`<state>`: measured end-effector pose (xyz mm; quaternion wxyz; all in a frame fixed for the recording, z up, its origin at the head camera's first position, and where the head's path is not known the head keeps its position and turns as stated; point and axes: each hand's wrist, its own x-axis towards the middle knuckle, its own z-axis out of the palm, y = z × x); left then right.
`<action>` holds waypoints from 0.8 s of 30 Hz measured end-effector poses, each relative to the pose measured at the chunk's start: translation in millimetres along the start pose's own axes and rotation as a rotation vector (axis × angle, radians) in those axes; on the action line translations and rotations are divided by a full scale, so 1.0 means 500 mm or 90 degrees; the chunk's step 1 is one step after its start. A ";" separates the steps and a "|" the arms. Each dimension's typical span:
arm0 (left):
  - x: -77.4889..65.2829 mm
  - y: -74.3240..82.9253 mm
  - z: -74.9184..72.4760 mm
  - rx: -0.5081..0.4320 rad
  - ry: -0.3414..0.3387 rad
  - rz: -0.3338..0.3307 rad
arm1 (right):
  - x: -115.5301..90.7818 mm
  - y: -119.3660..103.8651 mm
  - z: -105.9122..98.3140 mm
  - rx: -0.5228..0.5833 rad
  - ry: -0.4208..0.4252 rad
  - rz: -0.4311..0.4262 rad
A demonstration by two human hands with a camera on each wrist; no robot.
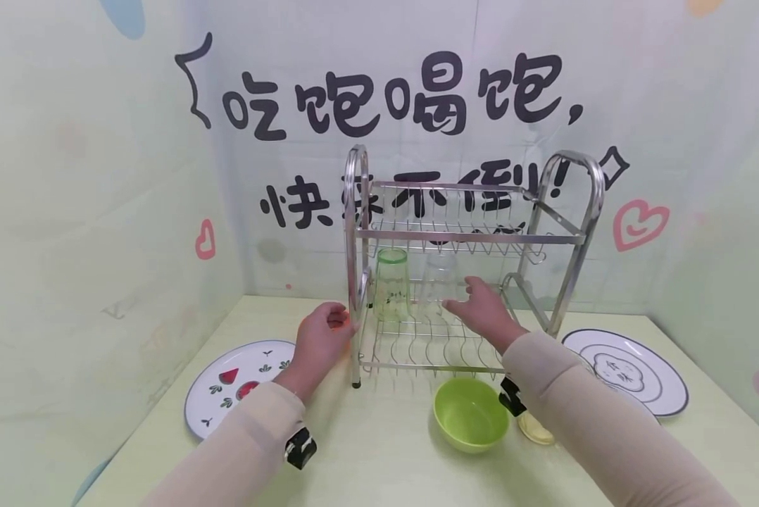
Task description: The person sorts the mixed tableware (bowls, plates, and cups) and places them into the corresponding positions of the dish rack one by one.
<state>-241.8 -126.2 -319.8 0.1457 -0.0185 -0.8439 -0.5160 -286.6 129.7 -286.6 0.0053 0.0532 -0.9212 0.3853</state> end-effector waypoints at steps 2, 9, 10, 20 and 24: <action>-0.004 -0.001 -0.003 -0.002 -0.006 0.007 | -0.008 -0.004 -0.004 -0.014 0.000 -0.007; -0.029 0.003 -0.014 0.025 -0.035 0.016 | -0.040 -0.011 -0.013 -0.069 0.010 -0.056; -0.033 0.004 -0.015 0.026 -0.037 0.018 | -0.044 -0.013 -0.014 -0.073 0.011 -0.065; -0.065 0.010 -0.009 0.054 -0.044 0.046 | -0.093 -0.017 -0.028 -0.079 0.018 -0.113; -0.079 0.017 -0.004 0.069 -0.052 0.064 | -0.110 -0.016 -0.038 -0.076 0.032 -0.118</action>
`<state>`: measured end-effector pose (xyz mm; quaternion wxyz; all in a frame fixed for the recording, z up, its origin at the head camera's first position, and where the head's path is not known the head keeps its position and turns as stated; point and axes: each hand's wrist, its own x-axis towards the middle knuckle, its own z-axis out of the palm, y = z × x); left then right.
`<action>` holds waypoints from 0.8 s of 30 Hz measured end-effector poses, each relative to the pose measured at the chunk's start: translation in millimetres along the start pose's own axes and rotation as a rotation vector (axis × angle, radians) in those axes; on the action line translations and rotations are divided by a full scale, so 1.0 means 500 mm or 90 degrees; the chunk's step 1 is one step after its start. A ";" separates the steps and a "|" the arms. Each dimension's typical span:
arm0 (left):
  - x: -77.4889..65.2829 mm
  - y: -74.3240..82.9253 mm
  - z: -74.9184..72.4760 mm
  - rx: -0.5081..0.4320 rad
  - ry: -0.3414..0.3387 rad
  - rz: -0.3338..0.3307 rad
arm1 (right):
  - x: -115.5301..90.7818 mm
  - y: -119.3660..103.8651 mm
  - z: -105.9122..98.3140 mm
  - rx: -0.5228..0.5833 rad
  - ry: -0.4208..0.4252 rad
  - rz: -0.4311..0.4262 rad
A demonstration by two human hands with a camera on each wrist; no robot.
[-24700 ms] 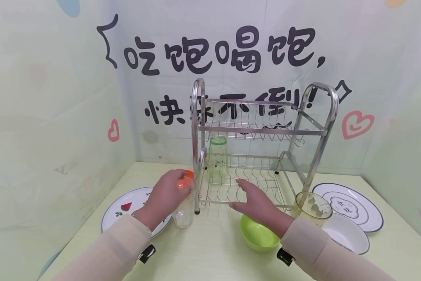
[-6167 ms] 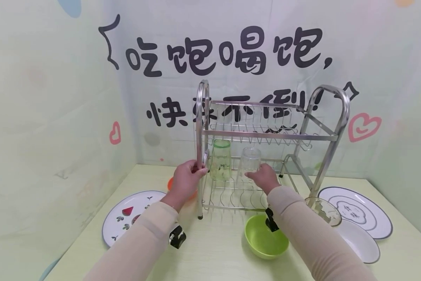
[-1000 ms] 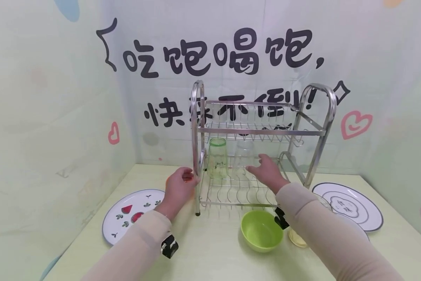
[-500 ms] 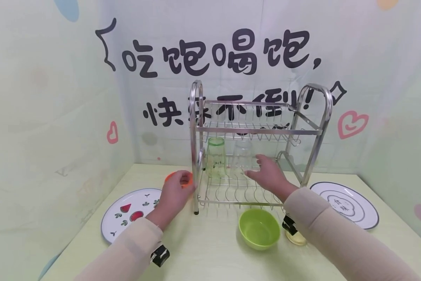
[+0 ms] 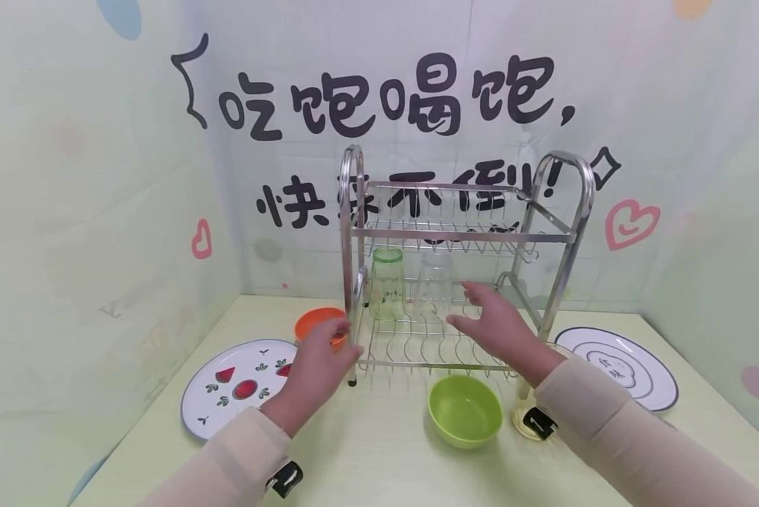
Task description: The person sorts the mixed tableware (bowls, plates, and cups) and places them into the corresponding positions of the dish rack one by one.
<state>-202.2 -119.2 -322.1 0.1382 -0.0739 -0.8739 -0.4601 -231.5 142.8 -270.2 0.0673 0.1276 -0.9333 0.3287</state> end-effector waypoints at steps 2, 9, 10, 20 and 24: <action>-0.007 0.005 0.003 0.012 -0.005 0.010 | -0.009 0.002 -0.007 0.001 0.007 -0.002; -0.022 0.016 0.011 0.080 -0.017 0.055 | -0.040 0.013 -0.039 -0.023 0.022 -0.031; -0.025 0.017 0.012 0.082 -0.020 0.059 | -0.045 0.015 -0.044 -0.021 0.020 -0.030; -0.038 0.028 0.022 0.140 -0.013 0.133 | -0.077 0.041 -0.082 -0.055 0.034 -0.037; -0.042 0.029 0.025 0.141 -0.013 0.132 | -0.082 0.056 -0.086 -0.063 0.037 -0.033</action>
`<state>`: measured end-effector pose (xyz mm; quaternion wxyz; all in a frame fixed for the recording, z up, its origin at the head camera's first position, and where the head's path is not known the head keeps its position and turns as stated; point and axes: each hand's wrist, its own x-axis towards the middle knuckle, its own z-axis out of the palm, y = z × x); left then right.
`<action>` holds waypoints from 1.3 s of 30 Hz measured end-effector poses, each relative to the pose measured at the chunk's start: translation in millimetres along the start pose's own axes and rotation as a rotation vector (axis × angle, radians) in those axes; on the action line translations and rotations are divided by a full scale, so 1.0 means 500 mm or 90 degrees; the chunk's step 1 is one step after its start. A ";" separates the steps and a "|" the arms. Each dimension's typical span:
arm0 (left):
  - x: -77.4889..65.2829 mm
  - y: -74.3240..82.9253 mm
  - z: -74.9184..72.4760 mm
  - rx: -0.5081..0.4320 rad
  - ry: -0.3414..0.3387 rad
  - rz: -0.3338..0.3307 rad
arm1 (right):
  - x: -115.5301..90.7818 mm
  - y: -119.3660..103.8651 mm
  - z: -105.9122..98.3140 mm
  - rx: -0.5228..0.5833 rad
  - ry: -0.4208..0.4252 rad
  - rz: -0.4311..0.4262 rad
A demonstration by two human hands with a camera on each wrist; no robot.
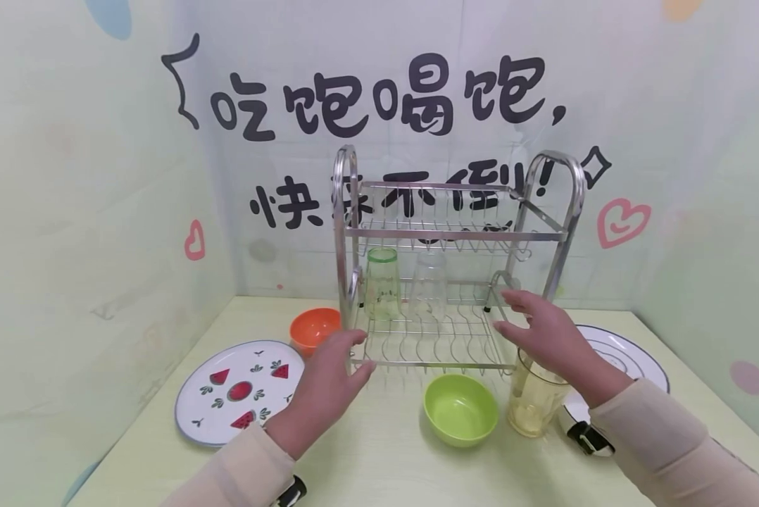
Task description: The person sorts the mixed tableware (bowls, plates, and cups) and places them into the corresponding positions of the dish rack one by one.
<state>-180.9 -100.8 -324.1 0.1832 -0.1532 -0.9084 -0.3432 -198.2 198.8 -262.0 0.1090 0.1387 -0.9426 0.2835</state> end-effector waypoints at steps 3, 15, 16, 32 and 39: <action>-0.004 -0.001 0.003 -0.006 0.002 0.003 | -0.004 0.012 -0.002 -0.008 -0.001 0.010; -0.012 -0.004 0.018 -0.004 -0.011 0.027 | -0.028 0.078 -0.010 -0.047 0.012 0.040; -0.012 -0.004 0.019 -0.001 -0.011 0.030 | -0.029 0.084 -0.010 -0.046 0.012 0.043; -0.021 0.011 0.024 0.044 -0.007 0.080 | -0.039 0.141 -0.009 -0.073 0.004 0.068; -0.022 0.013 0.029 0.053 -0.004 0.095 | -0.039 0.162 -0.009 -0.075 -0.008 0.082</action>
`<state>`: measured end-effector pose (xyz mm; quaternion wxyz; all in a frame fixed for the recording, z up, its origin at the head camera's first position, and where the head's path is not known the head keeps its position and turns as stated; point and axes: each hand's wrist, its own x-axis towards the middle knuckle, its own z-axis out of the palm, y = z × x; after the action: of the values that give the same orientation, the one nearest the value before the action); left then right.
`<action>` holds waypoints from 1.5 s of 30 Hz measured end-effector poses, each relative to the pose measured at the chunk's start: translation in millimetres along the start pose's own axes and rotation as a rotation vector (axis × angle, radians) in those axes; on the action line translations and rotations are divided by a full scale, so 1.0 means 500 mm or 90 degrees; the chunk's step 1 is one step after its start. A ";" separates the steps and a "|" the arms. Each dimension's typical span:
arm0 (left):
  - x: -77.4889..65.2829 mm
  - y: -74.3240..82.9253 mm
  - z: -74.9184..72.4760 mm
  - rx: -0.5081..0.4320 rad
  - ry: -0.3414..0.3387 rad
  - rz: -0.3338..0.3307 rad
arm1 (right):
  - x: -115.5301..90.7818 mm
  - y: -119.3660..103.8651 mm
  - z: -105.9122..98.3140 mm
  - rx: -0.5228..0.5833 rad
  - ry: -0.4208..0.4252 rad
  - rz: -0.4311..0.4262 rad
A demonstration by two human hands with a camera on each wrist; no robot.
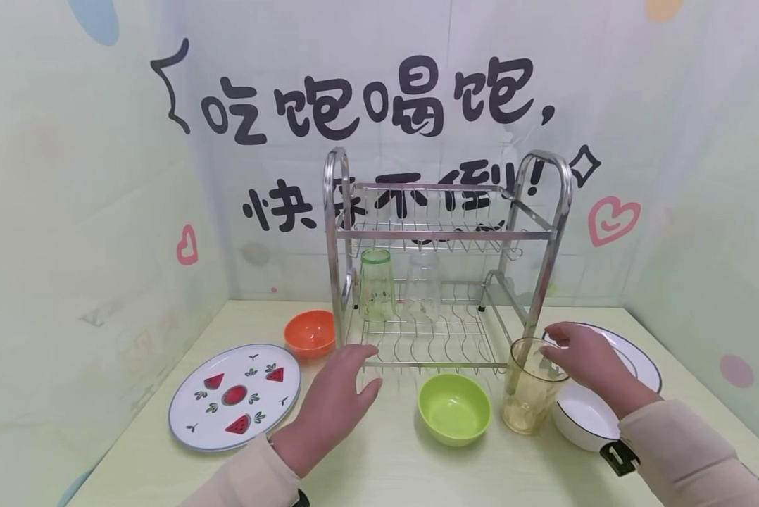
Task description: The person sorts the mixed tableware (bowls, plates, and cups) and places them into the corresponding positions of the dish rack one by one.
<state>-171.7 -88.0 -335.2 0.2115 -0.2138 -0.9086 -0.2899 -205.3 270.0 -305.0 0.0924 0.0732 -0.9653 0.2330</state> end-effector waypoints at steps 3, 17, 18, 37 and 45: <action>-0.001 0.000 0.003 0.007 0.002 0.010 | 0.001 0.006 0.004 0.003 0.000 0.002; -0.008 0.007 0.022 0.055 0.005 0.074 | 0.009 0.023 0.008 0.010 -0.036 0.005; -0.008 0.008 0.022 0.057 0.005 0.077 | 0.009 0.024 0.009 0.012 -0.040 0.008; -0.014 0.026 0.041 0.072 0.024 0.167 | 0.016 0.035 0.016 0.113 -0.078 0.077; -0.014 0.038 0.045 0.078 0.016 0.179 | 0.014 0.030 0.017 0.107 -0.064 0.082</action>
<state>-162.1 -61.8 -347.5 0.2739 -0.3224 -0.8828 -0.2041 -215.9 278.5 -317.3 0.0220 0.0302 -0.9486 0.3144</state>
